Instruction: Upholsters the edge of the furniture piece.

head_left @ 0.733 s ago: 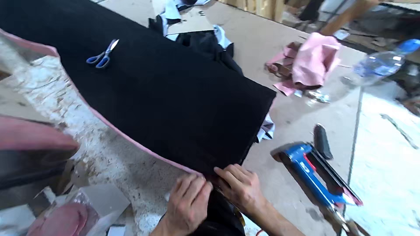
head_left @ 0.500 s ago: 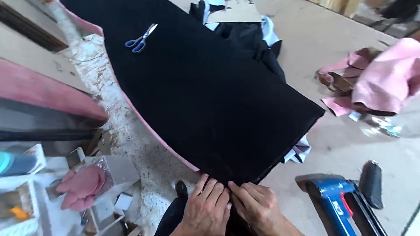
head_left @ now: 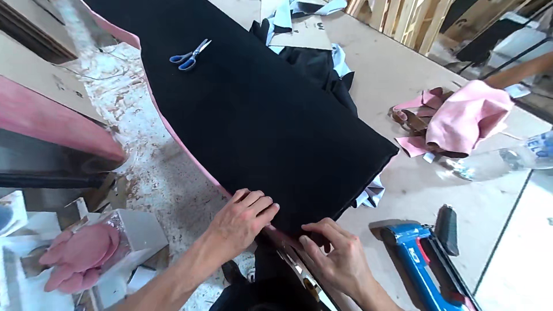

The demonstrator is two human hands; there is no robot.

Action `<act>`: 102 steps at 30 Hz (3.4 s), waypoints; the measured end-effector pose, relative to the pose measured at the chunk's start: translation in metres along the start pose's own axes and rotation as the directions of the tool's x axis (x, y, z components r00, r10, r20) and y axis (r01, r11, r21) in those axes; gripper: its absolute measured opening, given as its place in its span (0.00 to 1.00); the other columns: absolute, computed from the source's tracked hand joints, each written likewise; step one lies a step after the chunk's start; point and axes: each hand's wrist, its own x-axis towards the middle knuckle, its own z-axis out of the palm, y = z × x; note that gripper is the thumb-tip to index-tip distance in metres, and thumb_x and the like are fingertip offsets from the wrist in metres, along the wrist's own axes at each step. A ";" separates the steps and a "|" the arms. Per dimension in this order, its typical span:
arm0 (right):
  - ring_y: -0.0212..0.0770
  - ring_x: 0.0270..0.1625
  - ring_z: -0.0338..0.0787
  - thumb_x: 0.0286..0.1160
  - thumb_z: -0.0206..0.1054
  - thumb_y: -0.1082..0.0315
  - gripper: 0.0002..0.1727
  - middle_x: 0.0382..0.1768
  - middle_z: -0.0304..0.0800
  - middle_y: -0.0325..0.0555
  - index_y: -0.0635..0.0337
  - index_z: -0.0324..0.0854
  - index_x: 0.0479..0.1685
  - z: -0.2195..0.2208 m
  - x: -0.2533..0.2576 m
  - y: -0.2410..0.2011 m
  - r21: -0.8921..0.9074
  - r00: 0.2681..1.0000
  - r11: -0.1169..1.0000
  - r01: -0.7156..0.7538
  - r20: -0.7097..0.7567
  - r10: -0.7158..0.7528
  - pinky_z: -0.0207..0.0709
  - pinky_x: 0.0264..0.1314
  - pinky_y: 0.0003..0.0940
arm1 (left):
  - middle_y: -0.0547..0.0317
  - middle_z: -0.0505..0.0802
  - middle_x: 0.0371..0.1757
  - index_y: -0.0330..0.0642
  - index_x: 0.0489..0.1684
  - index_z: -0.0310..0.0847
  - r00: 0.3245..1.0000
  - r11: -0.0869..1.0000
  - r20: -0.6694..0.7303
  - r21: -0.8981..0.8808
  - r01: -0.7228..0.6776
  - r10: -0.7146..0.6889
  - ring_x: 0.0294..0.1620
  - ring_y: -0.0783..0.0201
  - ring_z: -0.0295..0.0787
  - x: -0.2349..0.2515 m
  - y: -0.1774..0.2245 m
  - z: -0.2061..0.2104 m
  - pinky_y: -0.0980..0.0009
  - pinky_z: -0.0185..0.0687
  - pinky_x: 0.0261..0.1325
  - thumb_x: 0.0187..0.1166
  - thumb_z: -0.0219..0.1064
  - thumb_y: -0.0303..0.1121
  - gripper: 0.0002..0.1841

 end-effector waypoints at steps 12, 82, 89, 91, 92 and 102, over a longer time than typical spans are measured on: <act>0.38 0.28 0.93 0.75 0.68 0.53 0.13 0.29 0.93 0.39 0.52 0.91 0.39 0.016 0.010 -0.013 -0.354 1.000 0.935 0.018 0.013 -0.014 0.86 0.28 0.40 | 0.58 0.96 0.38 0.41 0.39 0.92 0.944 0.972 -0.235 0.106 -0.211 0.231 0.48 0.60 0.94 0.010 -0.001 0.002 0.65 0.86 0.62 0.80 0.65 0.24 0.07; 0.19 0.31 0.88 0.59 0.75 0.50 0.11 0.28 0.91 0.26 0.44 0.90 0.35 -0.148 0.237 -0.119 -0.208 0.598 0.799 0.564 0.771 -0.221 0.83 0.32 0.22 | 0.72 0.97 0.57 0.58 0.47 0.94 0.495 0.716 -0.572 -0.257 0.649 -0.654 0.61 0.70 0.91 -0.013 0.039 0.123 0.61 0.72 0.64 0.79 0.62 0.36 0.12; 0.15 0.23 0.81 0.58 0.64 0.43 0.18 0.22 0.86 0.15 0.33 0.94 0.43 -0.036 0.269 -0.128 0.005 0.222 0.509 0.861 0.896 -0.384 0.75 0.21 0.26 | 0.67 0.97 0.58 0.54 0.50 0.92 0.448 0.719 -0.609 -0.321 0.616 -0.655 0.65 0.67 0.90 -0.015 0.045 0.133 0.62 0.75 0.65 0.80 0.61 0.31 0.12; 0.13 0.24 0.81 0.59 0.64 0.42 0.19 0.23 0.86 0.13 0.33 0.93 0.44 -0.031 0.274 -0.124 0.043 0.191 0.521 0.852 0.902 -0.388 0.76 0.22 0.24 | 0.66 0.97 0.58 0.53 0.50 0.91 0.434 0.727 -0.624 -0.341 0.596 -0.649 0.65 0.66 0.89 -0.015 0.044 0.137 0.63 0.76 0.65 0.81 0.61 0.30 0.12; 0.12 0.25 0.82 0.60 0.64 0.42 0.19 0.24 0.86 0.13 0.33 0.93 0.45 -0.030 0.275 -0.124 0.059 0.180 0.525 0.849 0.902 -0.392 0.77 0.22 0.23 | 0.66 0.97 0.58 0.53 0.50 0.91 0.428 0.728 -0.629 -0.350 0.589 -0.649 0.65 0.66 0.89 -0.015 0.044 0.138 0.63 0.76 0.65 0.81 0.61 0.30 0.12; 0.14 0.25 0.83 0.56 0.65 0.43 0.19 0.24 0.87 0.15 0.36 0.93 0.43 -0.020 0.270 -0.125 0.100 0.119 0.474 0.875 0.904 -0.411 0.77 0.22 0.24 | 0.70 0.97 0.57 0.55 0.48 0.93 0.370 0.656 -0.619 -0.327 0.680 -0.693 0.62 0.68 0.90 -0.014 0.054 0.136 0.62 0.72 0.67 0.80 0.62 0.34 0.11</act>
